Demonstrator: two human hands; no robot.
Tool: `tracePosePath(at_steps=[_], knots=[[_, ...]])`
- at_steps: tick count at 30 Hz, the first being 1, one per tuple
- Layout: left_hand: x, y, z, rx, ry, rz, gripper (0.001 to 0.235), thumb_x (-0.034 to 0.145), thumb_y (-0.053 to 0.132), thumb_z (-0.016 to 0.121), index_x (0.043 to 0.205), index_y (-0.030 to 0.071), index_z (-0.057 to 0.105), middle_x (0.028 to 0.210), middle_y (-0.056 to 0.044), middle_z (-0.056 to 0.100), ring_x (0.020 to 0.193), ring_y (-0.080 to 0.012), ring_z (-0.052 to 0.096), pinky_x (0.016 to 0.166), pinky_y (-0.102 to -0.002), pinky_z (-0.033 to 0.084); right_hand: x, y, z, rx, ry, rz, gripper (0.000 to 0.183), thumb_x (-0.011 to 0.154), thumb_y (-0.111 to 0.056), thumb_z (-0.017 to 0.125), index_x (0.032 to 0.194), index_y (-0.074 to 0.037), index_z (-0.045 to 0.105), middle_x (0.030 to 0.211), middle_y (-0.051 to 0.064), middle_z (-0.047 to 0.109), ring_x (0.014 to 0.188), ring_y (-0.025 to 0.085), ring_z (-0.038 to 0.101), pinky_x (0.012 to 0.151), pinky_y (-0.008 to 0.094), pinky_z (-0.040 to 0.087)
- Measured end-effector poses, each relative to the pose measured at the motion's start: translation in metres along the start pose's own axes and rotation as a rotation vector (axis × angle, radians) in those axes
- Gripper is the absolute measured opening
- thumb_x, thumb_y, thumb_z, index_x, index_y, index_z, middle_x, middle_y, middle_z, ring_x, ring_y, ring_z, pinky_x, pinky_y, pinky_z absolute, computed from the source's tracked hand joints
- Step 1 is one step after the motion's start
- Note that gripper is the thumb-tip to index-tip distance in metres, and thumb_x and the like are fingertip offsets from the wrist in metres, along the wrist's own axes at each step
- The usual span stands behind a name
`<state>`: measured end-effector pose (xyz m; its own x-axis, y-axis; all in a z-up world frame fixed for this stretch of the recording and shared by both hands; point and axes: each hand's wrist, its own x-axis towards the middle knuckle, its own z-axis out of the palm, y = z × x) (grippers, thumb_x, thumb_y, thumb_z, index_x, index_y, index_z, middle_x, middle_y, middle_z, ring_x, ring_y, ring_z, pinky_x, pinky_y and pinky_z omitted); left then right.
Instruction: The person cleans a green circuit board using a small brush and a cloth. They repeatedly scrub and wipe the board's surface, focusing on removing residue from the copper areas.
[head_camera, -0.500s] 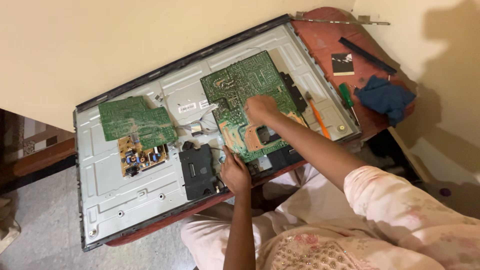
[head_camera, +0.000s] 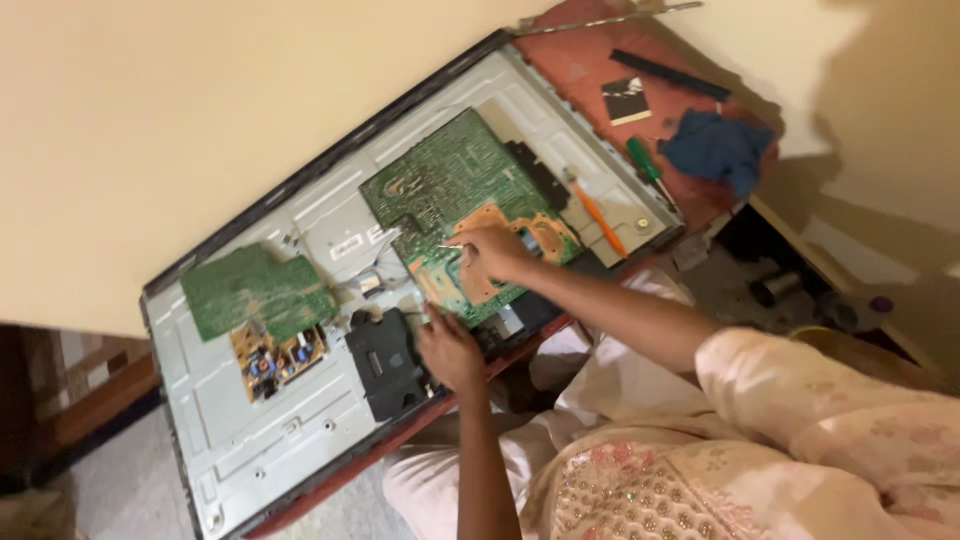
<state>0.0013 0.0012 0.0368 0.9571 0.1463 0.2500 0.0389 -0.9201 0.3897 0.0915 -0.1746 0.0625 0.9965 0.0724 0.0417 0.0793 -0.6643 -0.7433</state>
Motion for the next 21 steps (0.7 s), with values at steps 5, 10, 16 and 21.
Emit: tracePosePath(at_steps=[5,10,16,21], knots=[[-0.009,0.002,-0.015,-0.079,0.141,0.370,0.037,0.105,0.027,0.054,0.138,0.011,0.058,0.124,-0.017,0.067,0.106,-0.0352,0.062,0.086,-0.046,0.049,-0.056,-0.003,0.027,0.934,-0.051,0.085,0.041,0.101,-0.013,0.059,0.140,-0.001,0.060,0.117,0.007,0.076,0.102,0.017,0.071,0.091,0.032,0.058],[-0.018,0.020,0.013,-1.224,-0.479,-0.076,0.038,0.108,0.026,0.051,0.137,0.002,0.050,0.098,-0.002,0.059,0.083,-0.0106,0.054,0.071,-0.027,0.045,-0.079,-0.010,0.028,1.067,-0.091,0.030,0.033,0.102,-0.018,0.058,0.131,-0.002,0.063,0.123,0.011,0.075,0.114,0.017,0.072,0.100,0.033,0.057],[-0.031,-0.002,0.027,-1.357,-0.465,-0.100,0.027,0.109,0.027,0.050,0.120,0.006,0.064,0.074,0.004,0.043,0.068,-0.0088,0.042,0.064,-0.026,0.040,-0.098,0.058,-0.047,0.222,0.401,0.011,0.031,0.101,-0.014,0.059,0.131,-0.012,0.068,0.118,0.014,0.073,0.099,0.024,0.070,0.085,0.039,0.055],[-0.031,-0.044,0.026,-1.550,-0.323,-0.463,0.019,0.106,0.027,0.052,0.097,0.011,0.057,0.074,0.002,0.048,0.066,-0.0124,0.047,0.065,-0.030,0.044,-0.124,0.124,-0.085,-0.437,0.463,0.266,0.038,0.082,-0.014,0.067,0.120,-0.017,0.067,0.105,0.015,0.062,0.098,0.041,0.065,0.081,0.050,0.054]])
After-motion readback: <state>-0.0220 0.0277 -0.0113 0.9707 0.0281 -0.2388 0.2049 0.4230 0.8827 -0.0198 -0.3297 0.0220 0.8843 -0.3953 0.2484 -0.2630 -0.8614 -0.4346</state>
